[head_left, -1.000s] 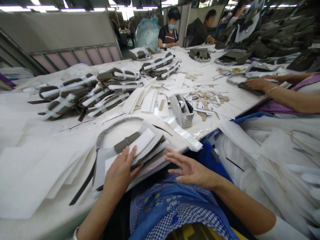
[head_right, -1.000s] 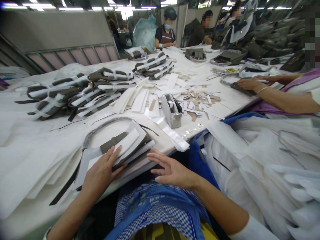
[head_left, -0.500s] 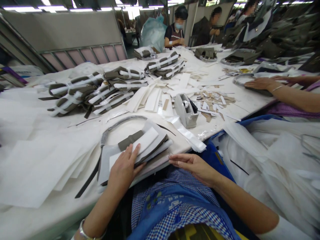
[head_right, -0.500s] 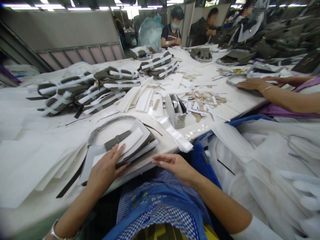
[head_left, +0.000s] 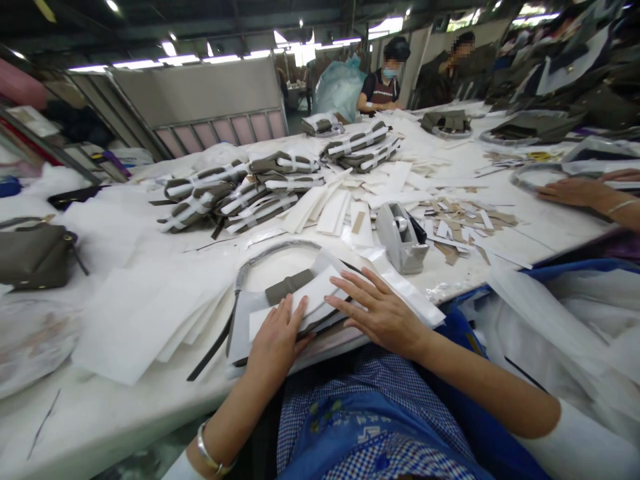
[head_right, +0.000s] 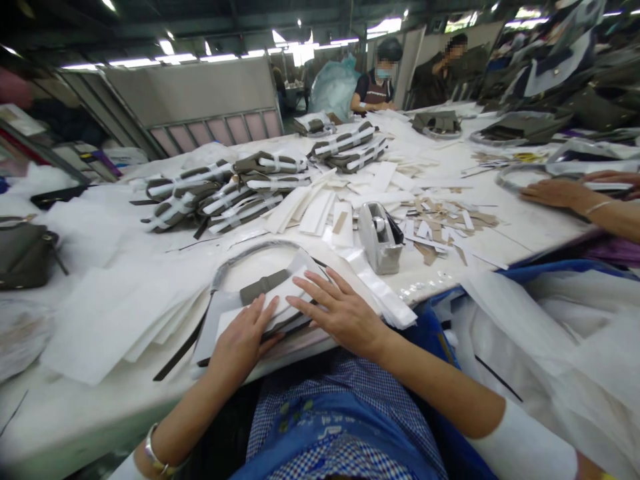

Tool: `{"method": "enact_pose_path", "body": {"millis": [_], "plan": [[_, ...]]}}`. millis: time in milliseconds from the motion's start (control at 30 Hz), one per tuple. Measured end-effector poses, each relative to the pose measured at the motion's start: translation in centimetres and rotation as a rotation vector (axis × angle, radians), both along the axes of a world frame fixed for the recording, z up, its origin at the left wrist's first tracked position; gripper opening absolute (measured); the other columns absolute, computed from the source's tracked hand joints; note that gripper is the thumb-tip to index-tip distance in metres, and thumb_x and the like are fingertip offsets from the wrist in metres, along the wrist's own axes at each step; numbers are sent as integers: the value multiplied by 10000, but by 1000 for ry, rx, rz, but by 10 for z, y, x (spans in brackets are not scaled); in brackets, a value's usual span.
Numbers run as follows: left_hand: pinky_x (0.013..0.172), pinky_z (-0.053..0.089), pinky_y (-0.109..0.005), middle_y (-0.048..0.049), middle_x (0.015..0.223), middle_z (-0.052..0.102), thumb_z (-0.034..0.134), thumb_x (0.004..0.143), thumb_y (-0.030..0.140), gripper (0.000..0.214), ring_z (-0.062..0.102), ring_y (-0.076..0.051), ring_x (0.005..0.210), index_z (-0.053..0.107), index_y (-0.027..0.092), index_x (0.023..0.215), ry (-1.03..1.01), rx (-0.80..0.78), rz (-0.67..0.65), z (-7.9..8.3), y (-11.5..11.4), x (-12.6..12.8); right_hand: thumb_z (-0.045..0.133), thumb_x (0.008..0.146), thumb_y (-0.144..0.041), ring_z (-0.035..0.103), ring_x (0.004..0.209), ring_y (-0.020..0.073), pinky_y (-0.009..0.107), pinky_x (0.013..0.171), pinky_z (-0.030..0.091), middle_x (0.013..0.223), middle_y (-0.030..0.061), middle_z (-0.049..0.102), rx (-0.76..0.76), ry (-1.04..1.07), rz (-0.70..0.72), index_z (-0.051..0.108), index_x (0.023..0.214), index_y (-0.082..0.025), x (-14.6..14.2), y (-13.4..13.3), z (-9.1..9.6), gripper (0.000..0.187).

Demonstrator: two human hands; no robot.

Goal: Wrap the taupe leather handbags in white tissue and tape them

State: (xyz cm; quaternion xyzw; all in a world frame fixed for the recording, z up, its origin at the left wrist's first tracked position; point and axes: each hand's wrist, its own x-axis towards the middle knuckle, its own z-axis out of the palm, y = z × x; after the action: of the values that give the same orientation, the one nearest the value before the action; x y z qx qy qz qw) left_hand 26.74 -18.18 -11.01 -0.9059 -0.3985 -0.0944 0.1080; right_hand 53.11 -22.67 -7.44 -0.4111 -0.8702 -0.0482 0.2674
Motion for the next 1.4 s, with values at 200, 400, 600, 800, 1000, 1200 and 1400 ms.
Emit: {"method": "enact_pose_path", "body": {"millis": [200, 400, 600, 800, 1000, 1200, 1400], "plan": [[1059, 461, -503, -172, 1537, 371, 647, 886, 247, 629, 446, -361, 1352, 411, 142, 1460, 79, -18, 65, -2, -8, 12, 536, 938, -89, 441, 1378, 260, 536, 1155, 351, 1452, 75, 521, -37, -111, 156, 432, 1463, -269, 2, 47, -36, 565], [1088, 408, -579, -121, 1564, 324, 443, 932, 118, 559, 355, -350, 1413, 390, 199, 1483, 69, 37, 116, -9, -21, 25, 494, 956, -98, 420, 1394, 244, 514, 1166, 345, 1482, 66, 485, -17, -51, 96, 375, 1495, -276, 7, 39, -70, 580], [1082, 396, -606, -155, 1533, 385, 510, 909, 161, 568, 388, -373, 1391, 430, 245, 1464, -11, 49, 134, -13, -23, 34, 457, 955, -87, 480, 1349, 227, 491, 1146, 380, 1421, 65, 556, 45, -22, 47, 462, 1445, -253, 0, 39, -71, 517], [1087, 417, -560, -130, 1536, 375, 442, 914, 103, 531, 383, -349, 1397, 482, 212, 1432, -60, 133, 115, -25, -24, 33, 516, 965, -185, 480, 1343, 232, 507, 1169, 342, 1373, 67, 600, 9, 135, 10, 531, 1380, -256, 0, 20, -58, 421], [1102, 412, -538, -102, 1560, 317, 445, 932, 100, 544, 344, -350, 1416, 429, 205, 1466, -46, 142, 109, -26, -25, 31, 559, 947, -369, 514, 1311, 271, 481, 1094, 452, 1463, 124, 493, -382, 849, -467, 453, 1439, -241, 13, -12, -66, 519], [1108, 407, -525, -112, 1558, 326, 453, 938, 106, 553, 339, -352, 1418, 406, 206, 1480, -75, 132, 97, -25, -25, 30, 729, 776, -470, 664, 1075, 304, 473, 1003, 500, 1173, 119, 703, -843, 951, -484, 584, 1324, -194, 15, 2, -60, 631], [1101, 405, -514, -124, 1574, 302, 483, 948, 118, 637, 344, -346, 1419, 275, 275, 1530, -126, 197, 75, -34, -23, 22, 783, 718, -490, 681, 951, 280, 403, 875, 560, 920, 50, 743, -967, 990, -430, 711, 966, -192, 5, 12, -32, 395]]}}
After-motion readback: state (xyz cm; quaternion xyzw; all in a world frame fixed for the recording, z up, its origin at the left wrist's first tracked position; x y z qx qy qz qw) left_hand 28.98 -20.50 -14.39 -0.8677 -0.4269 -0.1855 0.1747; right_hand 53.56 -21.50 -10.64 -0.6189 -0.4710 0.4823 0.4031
